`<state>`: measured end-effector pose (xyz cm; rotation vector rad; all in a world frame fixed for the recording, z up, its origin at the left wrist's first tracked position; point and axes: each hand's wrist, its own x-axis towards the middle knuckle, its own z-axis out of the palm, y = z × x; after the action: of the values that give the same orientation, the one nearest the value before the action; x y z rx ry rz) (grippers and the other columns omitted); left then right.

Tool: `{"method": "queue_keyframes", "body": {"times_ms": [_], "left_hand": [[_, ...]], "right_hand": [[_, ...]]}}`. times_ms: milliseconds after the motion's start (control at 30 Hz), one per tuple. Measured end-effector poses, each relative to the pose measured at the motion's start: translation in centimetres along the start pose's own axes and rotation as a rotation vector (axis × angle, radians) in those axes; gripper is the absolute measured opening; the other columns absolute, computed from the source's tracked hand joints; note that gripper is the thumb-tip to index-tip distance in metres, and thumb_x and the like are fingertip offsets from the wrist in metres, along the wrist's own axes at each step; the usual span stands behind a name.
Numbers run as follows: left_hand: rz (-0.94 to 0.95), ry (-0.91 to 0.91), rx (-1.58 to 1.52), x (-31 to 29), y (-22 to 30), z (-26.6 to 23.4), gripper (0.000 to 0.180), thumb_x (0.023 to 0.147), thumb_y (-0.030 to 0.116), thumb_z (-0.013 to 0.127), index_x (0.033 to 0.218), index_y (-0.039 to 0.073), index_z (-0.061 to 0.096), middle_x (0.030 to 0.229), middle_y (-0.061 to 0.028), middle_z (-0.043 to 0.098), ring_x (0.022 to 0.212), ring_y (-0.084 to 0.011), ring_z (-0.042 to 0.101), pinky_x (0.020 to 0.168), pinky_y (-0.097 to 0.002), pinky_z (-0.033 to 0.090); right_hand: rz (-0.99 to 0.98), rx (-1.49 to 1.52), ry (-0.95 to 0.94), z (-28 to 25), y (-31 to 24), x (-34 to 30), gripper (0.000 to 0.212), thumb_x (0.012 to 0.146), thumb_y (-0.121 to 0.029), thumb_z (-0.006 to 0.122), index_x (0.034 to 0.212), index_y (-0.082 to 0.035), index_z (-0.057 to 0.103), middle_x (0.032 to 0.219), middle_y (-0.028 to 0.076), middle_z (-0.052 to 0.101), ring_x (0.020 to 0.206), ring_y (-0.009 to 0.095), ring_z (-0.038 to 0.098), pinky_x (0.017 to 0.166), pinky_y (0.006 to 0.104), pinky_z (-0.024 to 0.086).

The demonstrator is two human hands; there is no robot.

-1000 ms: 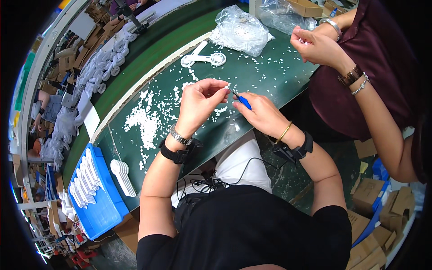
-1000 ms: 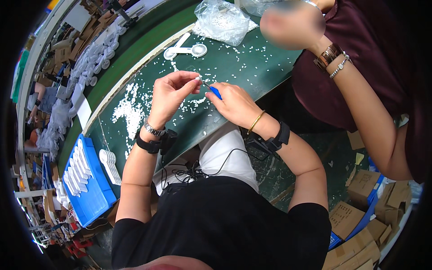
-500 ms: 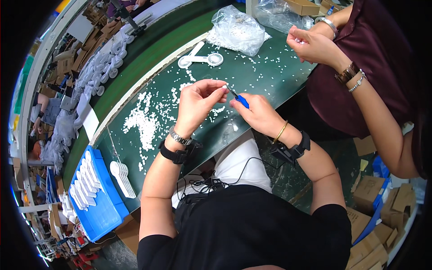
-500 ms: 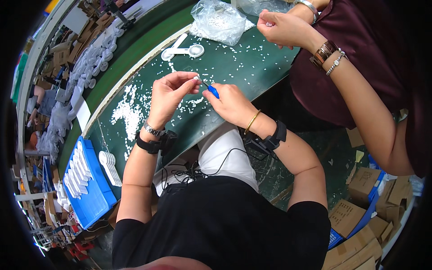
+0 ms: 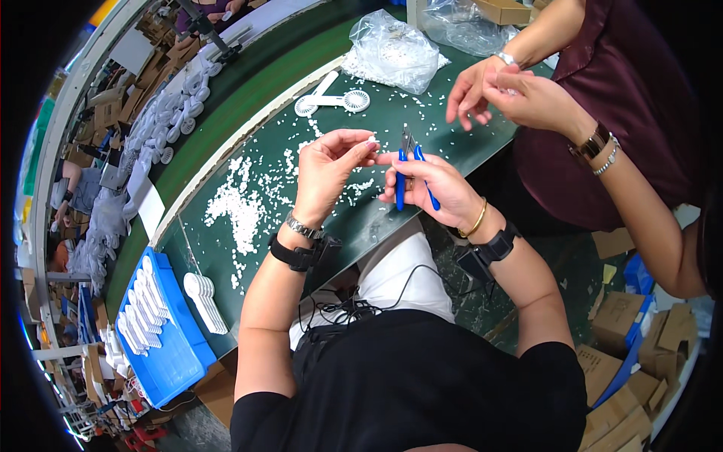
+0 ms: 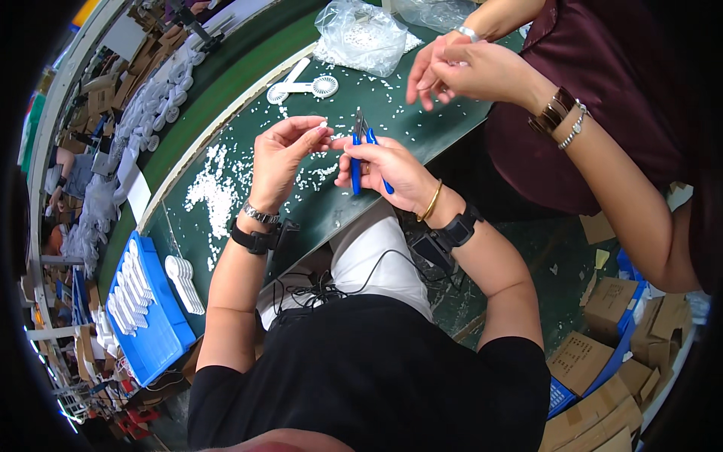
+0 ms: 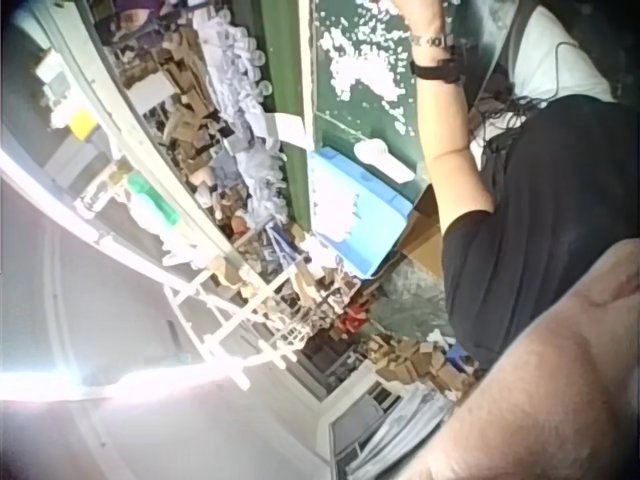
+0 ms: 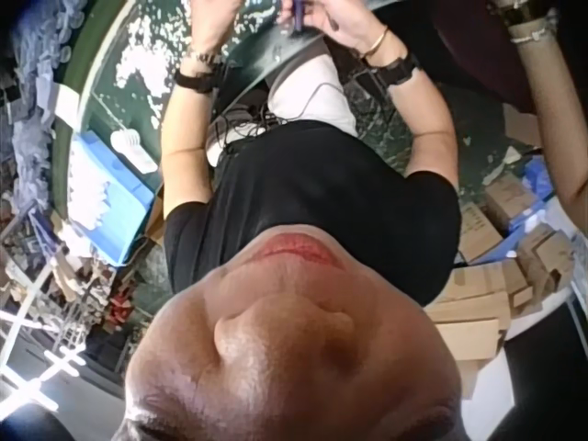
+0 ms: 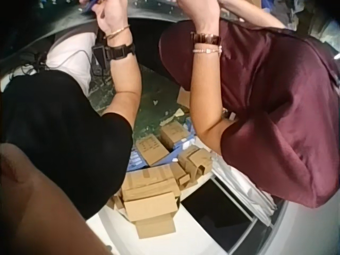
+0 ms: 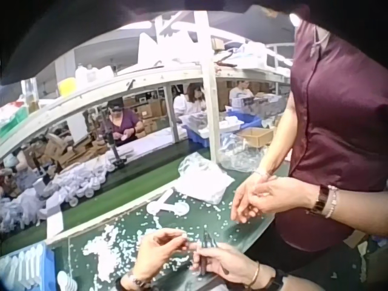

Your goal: Assembling and inspecting handheld electric fans at a factory assembly line.

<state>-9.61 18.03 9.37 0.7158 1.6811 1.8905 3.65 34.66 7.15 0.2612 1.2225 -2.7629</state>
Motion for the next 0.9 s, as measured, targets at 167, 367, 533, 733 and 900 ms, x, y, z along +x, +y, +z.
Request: {"method": "queue_keyframes", "body": {"times_ms": [167,367,533,733,900], "left_hand": [[-0.009,-0.009,0.019,0.1,0.0,0.0,0.023,0.098,0.008,0.070,0.116,-0.005,0.070,0.103,-0.0135,0.076,0.088,-0.0155,0.072,0.080,-0.0273,0.059],[-0.032,-0.021,0.040,0.4,-0.4,-0.2,0.023,0.100,0.011,0.068,0.115,-0.005,0.071,0.101,-0.0125,0.076,0.086,-0.0147,0.072,0.080,-0.0268,0.060],[-0.072,-0.021,-0.060,0.6,-0.4,0.4,0.021,0.099,0.013,0.069,0.110,-0.004,0.073,0.094,-0.0115,0.076,0.081,-0.0136,0.072,0.075,-0.0257,0.061],[-0.126,0.009,-0.115,0.3,-0.4,-0.1,0.020,0.099,0.014,0.069,0.106,-0.004,0.074,0.093,-0.0112,0.077,0.080,-0.0134,0.072,0.074,-0.0253,0.060],[0.052,0.140,0.701,-0.8,-1.1,-2.4,0.019,0.097,0.013,0.071,0.104,-0.003,0.076,0.090,-0.0063,0.077,0.078,-0.0096,0.070,0.070,-0.0221,0.055]], "right_hand": [[-0.018,0.007,0.037,0.2,-0.7,-0.3,0.037,0.106,-0.017,0.052,0.135,0.006,0.057,0.101,0.011,0.068,0.092,0.023,0.070,0.090,0.0392,0.059],[-0.035,0.018,0.023,-0.5,-1.2,-0.4,0.041,0.105,-0.019,0.054,0.138,0.006,0.054,0.104,0.010,0.068,0.097,0.024,0.070,0.095,0.0396,0.057],[-0.072,0.126,-0.042,-1.1,-2.1,0.2,0.045,0.106,-0.022,0.052,0.140,0.008,0.052,0.106,0.011,0.069,0.099,0.024,0.069,0.097,0.0404,0.056],[-0.240,0.401,0.086,2.1,-4.6,0.3,0.054,0.108,-0.032,0.051,0.140,0.010,0.049,0.110,0.013,0.069,0.100,0.022,0.069,0.094,0.0385,0.056],[-0.139,0.239,-0.041,-0.9,0.1,0.2,0.048,0.107,-0.032,0.054,0.134,0.008,0.057,0.107,0.011,0.071,0.095,0.016,0.068,0.089,0.0320,0.056]]}}
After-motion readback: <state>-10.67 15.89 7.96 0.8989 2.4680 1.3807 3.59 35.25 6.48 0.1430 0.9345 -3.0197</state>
